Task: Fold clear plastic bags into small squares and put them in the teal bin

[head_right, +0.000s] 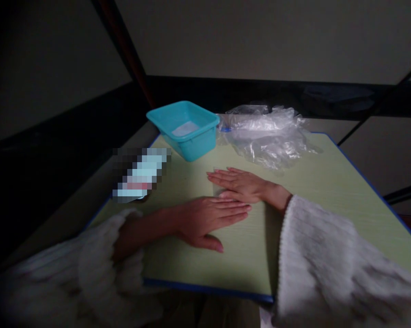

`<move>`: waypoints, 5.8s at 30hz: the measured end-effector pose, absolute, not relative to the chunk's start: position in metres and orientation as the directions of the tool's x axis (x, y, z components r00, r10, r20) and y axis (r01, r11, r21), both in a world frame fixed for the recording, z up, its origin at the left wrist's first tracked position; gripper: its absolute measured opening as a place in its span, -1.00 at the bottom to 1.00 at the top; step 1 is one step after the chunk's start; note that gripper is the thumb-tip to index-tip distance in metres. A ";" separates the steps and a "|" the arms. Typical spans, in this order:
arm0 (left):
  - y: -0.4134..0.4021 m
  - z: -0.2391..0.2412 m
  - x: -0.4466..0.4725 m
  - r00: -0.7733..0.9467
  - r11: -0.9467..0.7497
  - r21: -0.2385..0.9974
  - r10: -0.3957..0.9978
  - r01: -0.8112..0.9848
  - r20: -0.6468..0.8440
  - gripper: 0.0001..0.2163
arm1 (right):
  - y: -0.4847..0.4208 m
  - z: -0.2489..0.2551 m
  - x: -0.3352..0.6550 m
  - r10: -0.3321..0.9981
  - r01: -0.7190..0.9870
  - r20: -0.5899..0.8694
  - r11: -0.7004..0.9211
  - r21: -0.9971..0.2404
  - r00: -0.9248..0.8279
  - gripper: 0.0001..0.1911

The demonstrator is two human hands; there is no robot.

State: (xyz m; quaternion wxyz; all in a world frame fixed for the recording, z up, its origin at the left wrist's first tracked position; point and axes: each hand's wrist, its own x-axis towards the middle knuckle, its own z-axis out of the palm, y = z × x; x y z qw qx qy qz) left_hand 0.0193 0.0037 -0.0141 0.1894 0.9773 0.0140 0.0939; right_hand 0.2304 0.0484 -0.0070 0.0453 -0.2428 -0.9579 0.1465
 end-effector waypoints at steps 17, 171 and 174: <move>0.004 -0.016 0.019 0.976 -0.926 0.378 0.099 0.019 0.193 -0.29 | 0.067 -0.001 0.224 0.615 0.596 0.011 0.768 -0.233 -0.788 -0.40; 0.008 -0.001 0.006 0.896 -0.958 -0.090 0.220 0.274 0.386 -0.76 | -0.027 0.007 0.255 0.441 0.503 0.358 0.859 0.099 -0.823 -0.68; 0.008 -0.002 0.006 0.887 -0.959 -0.065 0.228 0.276 0.402 -0.76 | -0.026 0.004 0.255 0.425 0.494 0.348 0.858 0.139 -0.836 -0.67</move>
